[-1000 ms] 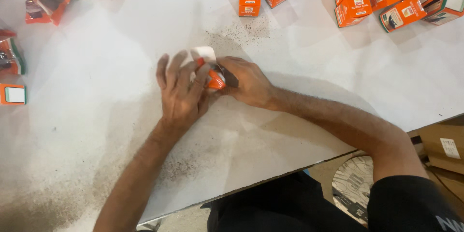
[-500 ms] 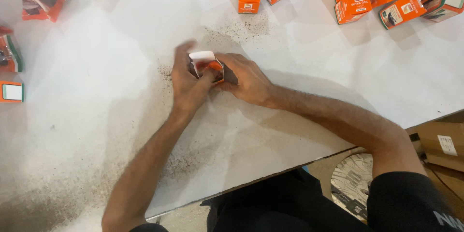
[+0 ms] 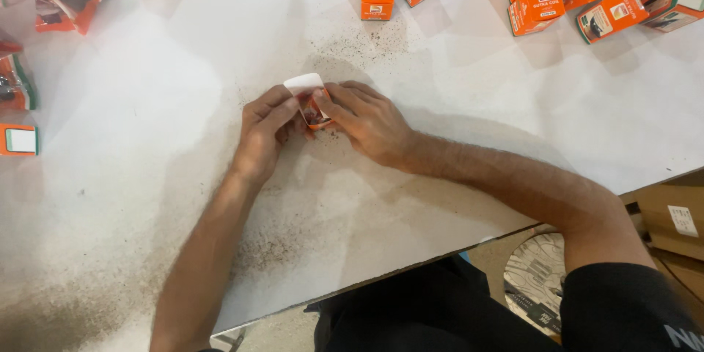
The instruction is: The person picks up small orange product boxes from a pile on the table, opens and folds each box, and inserts it into a clear plastic pouch, setting the filled pouch aside with a growing pile of packed items.
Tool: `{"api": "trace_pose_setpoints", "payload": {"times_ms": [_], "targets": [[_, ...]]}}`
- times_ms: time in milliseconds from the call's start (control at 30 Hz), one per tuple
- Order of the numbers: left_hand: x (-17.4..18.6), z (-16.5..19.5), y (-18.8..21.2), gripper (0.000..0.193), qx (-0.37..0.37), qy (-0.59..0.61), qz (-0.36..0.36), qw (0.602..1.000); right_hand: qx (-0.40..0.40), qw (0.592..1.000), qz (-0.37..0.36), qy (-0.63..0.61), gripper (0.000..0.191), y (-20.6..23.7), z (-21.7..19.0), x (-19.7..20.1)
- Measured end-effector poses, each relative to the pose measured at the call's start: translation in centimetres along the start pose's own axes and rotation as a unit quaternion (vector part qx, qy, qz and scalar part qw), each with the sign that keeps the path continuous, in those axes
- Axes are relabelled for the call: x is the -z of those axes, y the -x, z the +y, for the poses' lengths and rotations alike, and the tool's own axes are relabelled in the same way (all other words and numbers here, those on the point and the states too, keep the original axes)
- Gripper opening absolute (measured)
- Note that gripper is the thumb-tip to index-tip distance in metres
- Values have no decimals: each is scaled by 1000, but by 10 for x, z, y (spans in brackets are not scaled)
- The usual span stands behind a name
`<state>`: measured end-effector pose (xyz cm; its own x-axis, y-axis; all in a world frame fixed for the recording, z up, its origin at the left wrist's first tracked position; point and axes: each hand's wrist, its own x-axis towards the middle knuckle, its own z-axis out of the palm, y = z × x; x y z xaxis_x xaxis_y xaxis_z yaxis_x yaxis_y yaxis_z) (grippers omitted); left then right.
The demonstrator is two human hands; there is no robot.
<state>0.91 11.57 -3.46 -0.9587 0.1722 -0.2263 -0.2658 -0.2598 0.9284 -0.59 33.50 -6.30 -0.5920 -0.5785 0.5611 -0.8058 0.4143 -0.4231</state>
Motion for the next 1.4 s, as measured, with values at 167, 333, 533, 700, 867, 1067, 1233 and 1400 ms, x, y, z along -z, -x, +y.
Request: {"api": "trace_pose_setpoints", "payload": {"times_ms": [167,333,533,700,867,1067,1233,1400], "targets": [[-4,-8,-16,12,2,-128,33,991,-6,999,-2,37,51,-5,-2,2],[-12,-15,-4,34,-357,-368,4,859,-87,995,-5,-51,50,-5,-3,2],[-8,-18,8,42,-372,-458,-51,806,-116,991,-21,-62,53,-1,1,0],[-4,-26,4,30,-317,-377,-32,870,-109,992,-16,-65,53,-2,1,0],[-1,-33,2,23,-336,-379,-28,862,-108,992,-16,-59,52,-3,0,1],[-2,-29,6,26,-398,-521,-58,753,-157,983,-64,-70,61,-3,1,2],[8,-26,10,29,-437,-557,-20,706,47,998,-48,-8,83,-11,19,-6],[71,-7,-36,34,-412,-551,135,714,33,952,6,303,62,-47,94,10]]}}
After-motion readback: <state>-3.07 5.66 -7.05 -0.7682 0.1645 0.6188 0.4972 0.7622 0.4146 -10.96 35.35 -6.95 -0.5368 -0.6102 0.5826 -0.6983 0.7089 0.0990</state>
